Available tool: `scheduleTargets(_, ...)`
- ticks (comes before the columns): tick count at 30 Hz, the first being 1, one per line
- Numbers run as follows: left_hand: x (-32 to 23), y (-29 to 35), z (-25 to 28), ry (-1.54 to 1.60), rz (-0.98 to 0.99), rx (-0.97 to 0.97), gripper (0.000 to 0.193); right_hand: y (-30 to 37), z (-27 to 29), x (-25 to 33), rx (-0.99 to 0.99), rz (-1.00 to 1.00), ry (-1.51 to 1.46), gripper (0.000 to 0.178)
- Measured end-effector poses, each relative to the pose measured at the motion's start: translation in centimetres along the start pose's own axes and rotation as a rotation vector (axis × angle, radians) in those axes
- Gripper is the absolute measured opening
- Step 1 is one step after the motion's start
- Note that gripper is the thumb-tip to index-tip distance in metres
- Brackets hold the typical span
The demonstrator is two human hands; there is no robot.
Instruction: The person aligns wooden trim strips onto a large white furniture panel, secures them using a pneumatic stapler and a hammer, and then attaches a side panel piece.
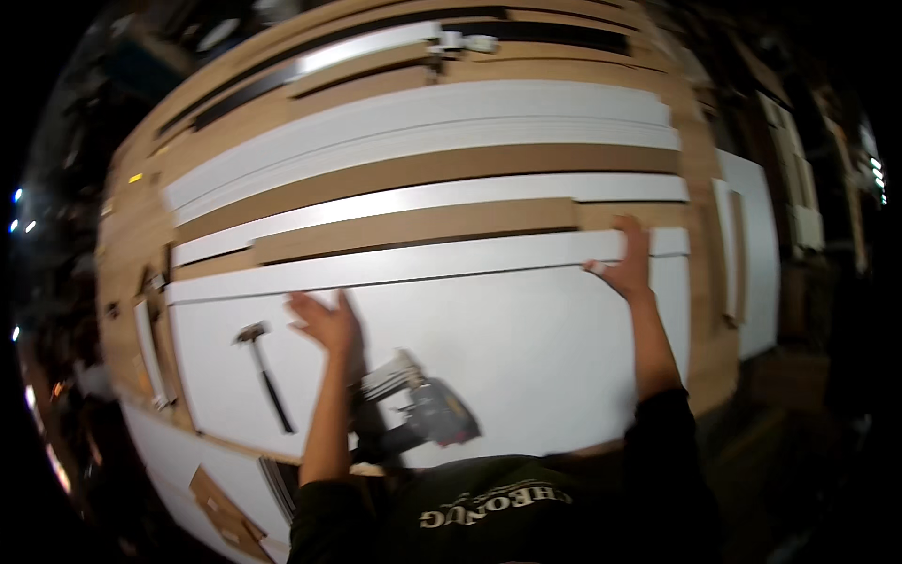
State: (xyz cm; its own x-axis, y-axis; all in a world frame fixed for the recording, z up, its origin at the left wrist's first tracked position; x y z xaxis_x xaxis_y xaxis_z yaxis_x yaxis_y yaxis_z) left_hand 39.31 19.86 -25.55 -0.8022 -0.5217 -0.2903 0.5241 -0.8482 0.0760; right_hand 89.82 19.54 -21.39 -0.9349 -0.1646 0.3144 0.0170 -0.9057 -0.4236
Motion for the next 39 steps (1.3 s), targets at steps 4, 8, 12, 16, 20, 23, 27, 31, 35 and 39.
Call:
scheduleTargets(4,-0.9,0.8,-0.2,-0.037,-0.031,-0.038,0.084,-1.0,-0.1,-2.5,0.24,0.081,-0.098,0.066)
scheduleTargets(8,2.5,-1.5,-3.0,-0.116,-0.127,-0.219,0.087,-1.6,0.4,-2.1,0.242,0.052,-0.105,0.063)
scheduleTargets(12,2.2,-1.7,-2.0,-0.125,-0.123,-0.204,0.087,-1.6,0.1,-1.8,0.238,0.053,-0.121,0.064)
scheduleTargets(16,1.4,-1.9,-1.3,-0.147,-0.107,-0.181,0.088,-1.6,0.5,-0.8,0.199,0.066,-0.145,0.065)
scheduleTargets(20,2.2,-1.5,-1.2,-0.127,-0.11,-0.129,0.087,-1.2,0.1,-1.2,0.214,0.05,-0.14,0.065)
scheduleTargets(23,1.6,-1.2,-1.2,-0.132,-0.103,-0.145,0.085,-1.1,0.3,-1.1,0.202,0.049,-0.132,0.064)
scheduleTargets(27,0.5,-0.4,-0.7,-0.092,-0.097,-0.167,0.084,-1.1,0.3,-1.0,0.201,0.089,-0.17,0.063)
scheduleTargets(31,0.4,-0.3,-0.5,-0.102,-0.077,-0.145,0.084,-1.2,0.2,-1.2,0.264,0.064,-0.172,0.063)
scheduleTargets(35,0.4,-0.5,-0.5,-0.1,-0.084,-0.158,0.083,-1.6,0.2,-1.3,0.317,0.096,-0.143,0.063)
scheduleTargets(39,0.8,-0.9,-0.9,-0.129,-0.085,-0.175,0.083,-1.8,0.4,-1.1,0.357,0.109,-0.131,0.063)
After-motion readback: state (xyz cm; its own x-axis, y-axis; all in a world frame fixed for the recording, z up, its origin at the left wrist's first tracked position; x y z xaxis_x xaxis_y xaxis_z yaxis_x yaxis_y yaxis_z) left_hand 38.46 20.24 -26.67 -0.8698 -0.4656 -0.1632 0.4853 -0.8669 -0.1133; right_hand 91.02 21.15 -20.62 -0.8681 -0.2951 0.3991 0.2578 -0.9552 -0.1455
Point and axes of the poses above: each hand's wrist, its own y-axis away from the middle knuckle, its own z-axis out of the back of the hand, x = y × z, the point moved 1 cm from there along -y, towards the middle knuckle, and after that the axes turned 5 degrees about -y, right-handed, at the moved point
